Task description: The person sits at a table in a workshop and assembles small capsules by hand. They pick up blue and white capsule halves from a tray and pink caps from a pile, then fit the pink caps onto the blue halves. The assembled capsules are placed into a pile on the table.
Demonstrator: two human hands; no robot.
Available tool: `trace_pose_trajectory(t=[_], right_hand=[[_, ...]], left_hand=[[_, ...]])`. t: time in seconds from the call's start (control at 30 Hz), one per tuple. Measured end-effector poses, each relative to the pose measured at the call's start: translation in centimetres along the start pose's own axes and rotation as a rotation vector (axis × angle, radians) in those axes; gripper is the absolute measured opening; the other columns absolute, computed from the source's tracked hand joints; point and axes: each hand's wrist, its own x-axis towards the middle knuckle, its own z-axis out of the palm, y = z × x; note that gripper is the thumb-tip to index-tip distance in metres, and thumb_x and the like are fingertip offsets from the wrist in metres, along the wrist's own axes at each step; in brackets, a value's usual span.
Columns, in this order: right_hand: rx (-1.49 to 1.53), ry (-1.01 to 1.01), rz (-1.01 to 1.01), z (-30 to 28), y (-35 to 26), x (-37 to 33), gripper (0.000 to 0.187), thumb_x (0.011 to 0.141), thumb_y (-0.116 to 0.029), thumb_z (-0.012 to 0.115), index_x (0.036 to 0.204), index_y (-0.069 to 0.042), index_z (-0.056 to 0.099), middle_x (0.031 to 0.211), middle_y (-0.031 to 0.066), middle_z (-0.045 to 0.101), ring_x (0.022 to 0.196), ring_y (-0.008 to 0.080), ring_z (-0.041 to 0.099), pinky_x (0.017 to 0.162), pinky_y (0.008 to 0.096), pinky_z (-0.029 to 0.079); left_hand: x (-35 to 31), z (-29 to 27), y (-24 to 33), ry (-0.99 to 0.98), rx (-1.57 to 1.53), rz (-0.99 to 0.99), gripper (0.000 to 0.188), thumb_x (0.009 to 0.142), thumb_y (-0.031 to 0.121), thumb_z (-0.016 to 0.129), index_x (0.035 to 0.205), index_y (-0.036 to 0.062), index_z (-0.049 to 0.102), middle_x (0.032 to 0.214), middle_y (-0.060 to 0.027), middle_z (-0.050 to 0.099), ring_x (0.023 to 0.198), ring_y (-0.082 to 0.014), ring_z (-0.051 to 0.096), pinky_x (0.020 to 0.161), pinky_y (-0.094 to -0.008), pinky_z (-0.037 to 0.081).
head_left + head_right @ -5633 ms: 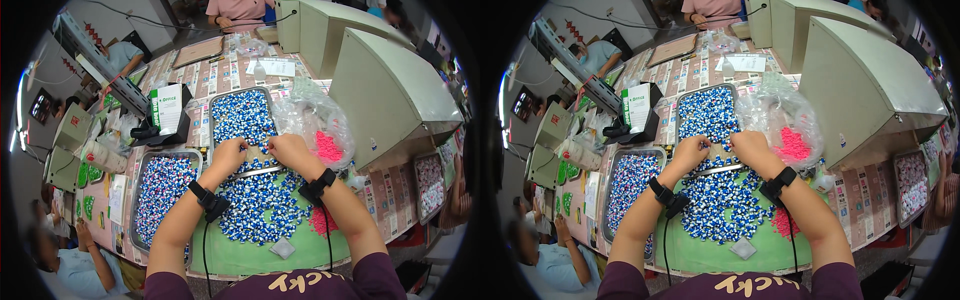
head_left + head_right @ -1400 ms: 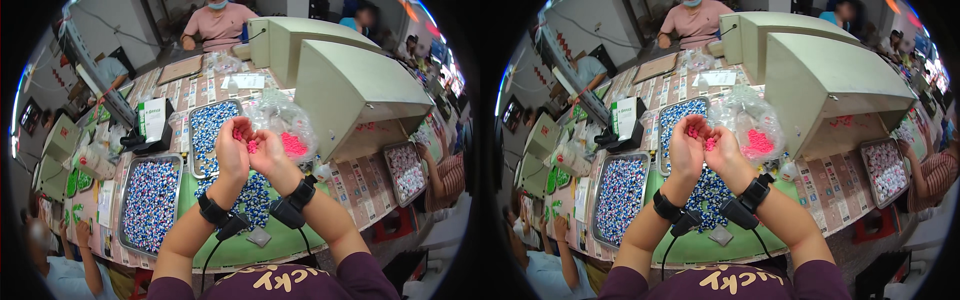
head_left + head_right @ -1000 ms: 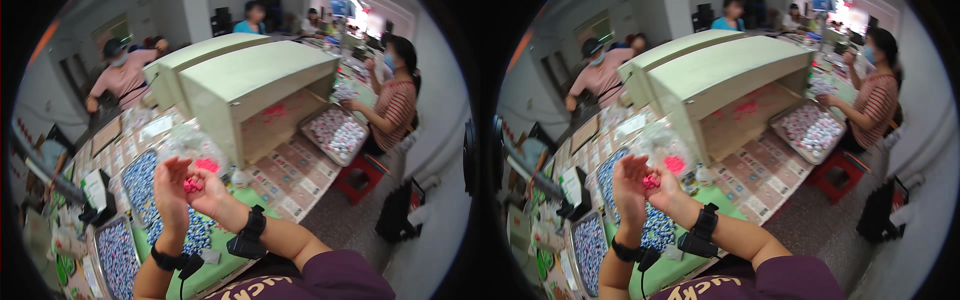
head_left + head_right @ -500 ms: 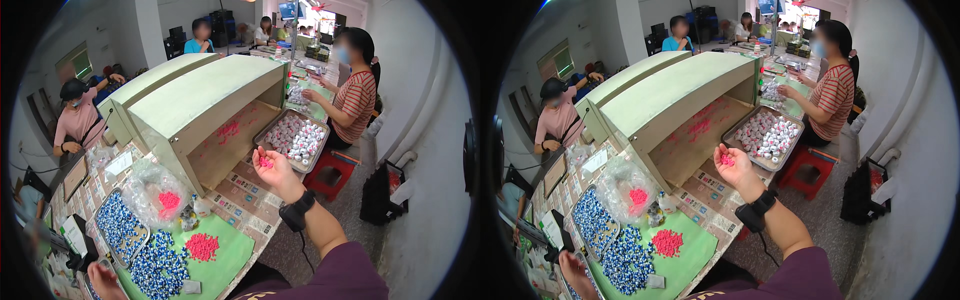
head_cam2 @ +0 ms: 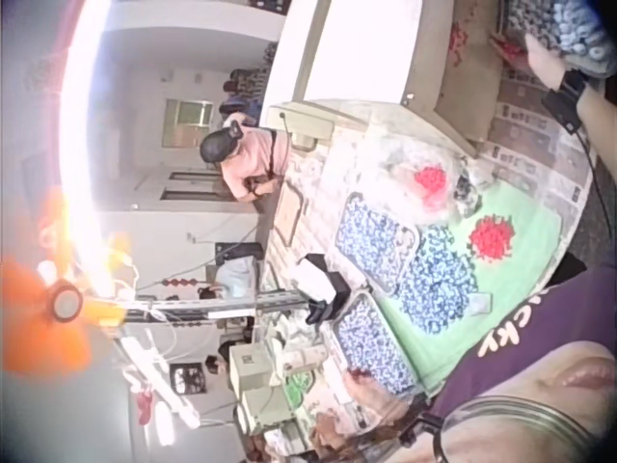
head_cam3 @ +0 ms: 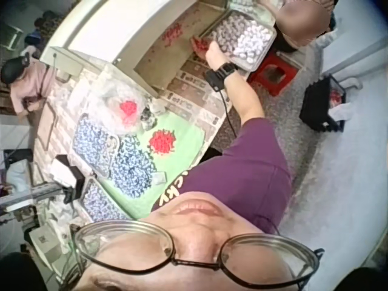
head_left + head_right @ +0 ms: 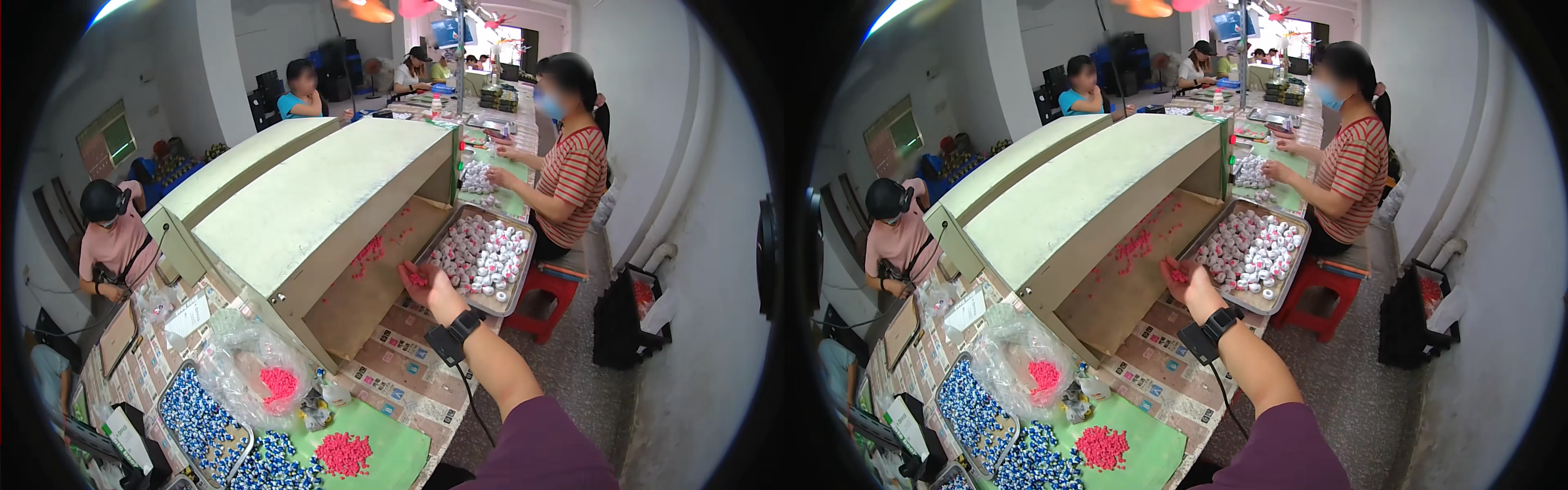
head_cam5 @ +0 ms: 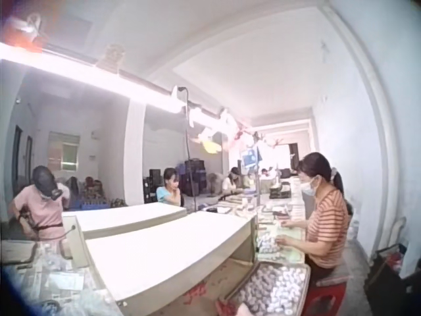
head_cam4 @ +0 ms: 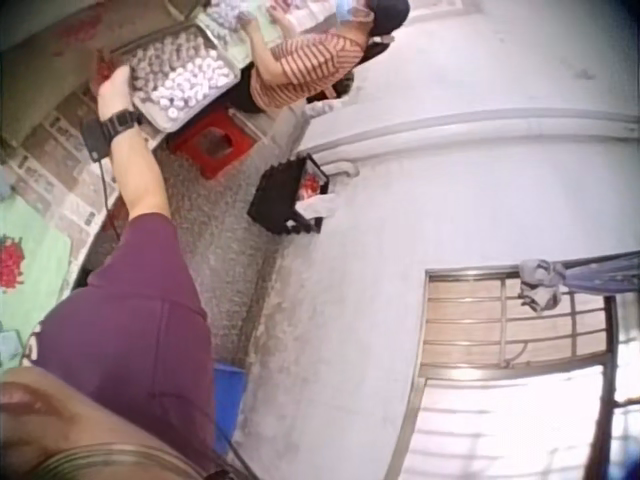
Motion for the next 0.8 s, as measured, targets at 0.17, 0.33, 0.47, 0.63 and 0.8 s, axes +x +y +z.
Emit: trace_pose_trajectory(t=[0.17, 0.33, 0.47, 0.63, 0.8], right_hand=[[0.081, -0.028, 0.096, -0.5, -0.2, 1.6, 0.026, 0.094, -0.001, 0.038, 0.112, 0.018, 0.041, 0.117, 0.0267, 0.052, 0.109, 0.0401, 0.055, 0.099, 0.0471, 0.051], [-0.146, -0.104, 0.172, -1.3, -0.8, 4.3, 0.034, 0.097, -0.014, 0.038, 0.114, 0.015, 0.044, 0.114, 0.0261, 0.052, 0.103, 0.0392, 0.056, 0.092, 0.0458, 0.052], [-0.474, -0.061, -0.006, 4.3, 1.8, 2.2, 0.061, 0.096, -0.042, 0.044, 0.125, 0.012, 0.038, 0.119, 0.0262, 0.052, 0.110, 0.0397, 0.053, 0.096, 0.0504, 0.044], [-0.251, -0.399, 0.081, 6.9, 0.6, 2.8, 0.095, 0.093, -0.053, 0.046, 0.143, 0.016, 0.004, 0.146, 0.0298, 0.026, 0.135, 0.0402, 0.031, 0.113, 0.0506, 0.020], [-0.275, -0.467, 0.127, 5.0, 0.0, 3.2, 0.097, 0.093, -0.050, 0.047, 0.143, 0.015, -0.005, 0.151, 0.0314, 0.012, 0.140, 0.0418, 0.020, 0.114, 0.0492, 0.020]], left_hand=[[0.2, -0.2, 0.0, -0.020, 0.004, -0.015, 0.023, 0.094, 0.026, 0.057, 0.110, 0.0086, 0.058, 0.082, 0.0006, 0.055, 0.066, -0.0086, 0.051, 0.059, -0.0230, 0.042], [0.3, -0.9, -0.2, -0.041, 0.007, -0.018, 0.023, 0.093, 0.024, 0.058, 0.110, 0.0074, 0.058, 0.084, -0.0010, 0.056, 0.067, -0.0103, 0.052, 0.060, -0.0244, 0.043], [-0.6, -2.2, 0.5, -0.030, 0.041, -0.008, 0.024, 0.093, 0.023, 0.059, 0.110, 0.0064, 0.058, 0.085, -0.0023, 0.057, 0.068, -0.0116, 0.053, 0.061, -0.0255, 0.044], [-0.8, -2.9, 0.7, -0.056, 0.036, -0.001, 0.024, 0.093, 0.021, 0.060, 0.110, 0.0052, 0.059, 0.086, -0.0039, 0.058, 0.069, -0.0133, 0.054, 0.062, -0.0269, 0.046], [-1.3, -4.3, 1.0, -0.065, 0.043, 0.007, 0.024, 0.092, 0.020, 0.061, 0.110, 0.0040, 0.059, 0.088, -0.0055, 0.059, 0.069, -0.0150, 0.056, 0.063, -0.0283, 0.047]])
